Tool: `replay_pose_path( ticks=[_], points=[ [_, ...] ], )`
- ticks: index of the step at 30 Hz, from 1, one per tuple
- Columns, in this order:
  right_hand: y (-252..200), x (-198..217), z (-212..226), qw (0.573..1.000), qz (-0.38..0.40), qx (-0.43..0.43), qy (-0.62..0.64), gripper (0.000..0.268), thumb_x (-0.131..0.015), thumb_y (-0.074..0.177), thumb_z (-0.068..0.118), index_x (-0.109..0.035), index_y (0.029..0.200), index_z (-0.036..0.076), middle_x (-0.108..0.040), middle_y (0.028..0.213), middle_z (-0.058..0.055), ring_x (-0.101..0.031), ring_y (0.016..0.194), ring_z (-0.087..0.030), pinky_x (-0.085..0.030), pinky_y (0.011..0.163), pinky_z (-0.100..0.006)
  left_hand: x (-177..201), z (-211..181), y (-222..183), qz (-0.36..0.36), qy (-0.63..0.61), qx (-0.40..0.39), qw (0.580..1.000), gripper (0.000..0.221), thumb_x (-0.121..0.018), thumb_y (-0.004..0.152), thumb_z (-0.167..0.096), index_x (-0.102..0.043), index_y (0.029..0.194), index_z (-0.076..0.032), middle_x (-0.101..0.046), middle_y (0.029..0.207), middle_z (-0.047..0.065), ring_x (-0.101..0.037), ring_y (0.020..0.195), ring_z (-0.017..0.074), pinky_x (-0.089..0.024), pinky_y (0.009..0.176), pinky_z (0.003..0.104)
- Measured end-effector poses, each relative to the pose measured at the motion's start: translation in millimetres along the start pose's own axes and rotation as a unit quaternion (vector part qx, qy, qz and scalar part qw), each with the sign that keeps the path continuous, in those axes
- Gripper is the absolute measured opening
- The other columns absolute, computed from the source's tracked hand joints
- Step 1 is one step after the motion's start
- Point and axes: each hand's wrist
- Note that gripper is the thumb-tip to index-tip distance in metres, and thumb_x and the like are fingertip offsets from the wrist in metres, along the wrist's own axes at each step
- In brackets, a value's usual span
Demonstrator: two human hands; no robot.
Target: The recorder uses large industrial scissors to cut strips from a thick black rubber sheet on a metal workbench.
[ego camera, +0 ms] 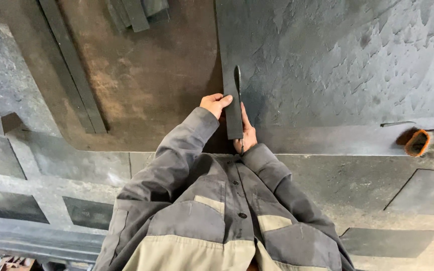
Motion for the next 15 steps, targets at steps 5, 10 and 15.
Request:
replay_pose_path(
  ticks=[5,10,15],
  points=[
    [3.0,5.6,1.9,0.995,0.0,0.093,-0.03,0.081,-0.058,0.101,0.036,-0.017,0.166,0.01,-0.07,0.13,-0.022,-0.069,0.118,-0.026,-0.054,0.097,-0.034,-6.8,-36.2,-4.6,0.03,0.017,0.054,0.998,0.028,-0.072,0.093,-0.022,-0.071,0.109,0.001,-0.073,0.097,0.009,-0.07,0.085,0.0198,-0.058,0.074,0.04],
    [1.6,8.4,19.6,0.995,0.022,-0.085,-0.052,0.087,-0.058,0.095,0.037,-0.02,0.169,0.012,-0.072,0.134,-0.017,-0.071,0.12,-0.023,-0.053,0.103,-0.032,-23.9,-91.1,0.2,0.022,0.008,0.095,0.995,0.03,-0.07,0.093,-0.027,-0.068,0.112,-0.004,-0.074,0.101,0.01,-0.073,0.086,0.0235,-0.06,0.074,0.045],
    [8.9,18.4,50.0,0.946,0.155,0.175,0.224,0.111,-0.074,0.096,0.05,-0.004,0.171,0.009,-0.024,0.174,-0.01,-0.031,0.157,-0.02,-0.028,0.127,-0.03,-11.2,-67.2,33.4,0.006,-0.008,0.04,0.999,0.025,-0.074,0.091,-0.022,-0.073,0.1,0.001,-0.074,0.09,0.012,-0.07,0.076,0.0237,-0.059,0.068,0.041]
  ],
)
Point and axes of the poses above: each hand's wrist, its own y-axis towards the middle knuckle, its own x-axis out of the back of the hand, z = x × y
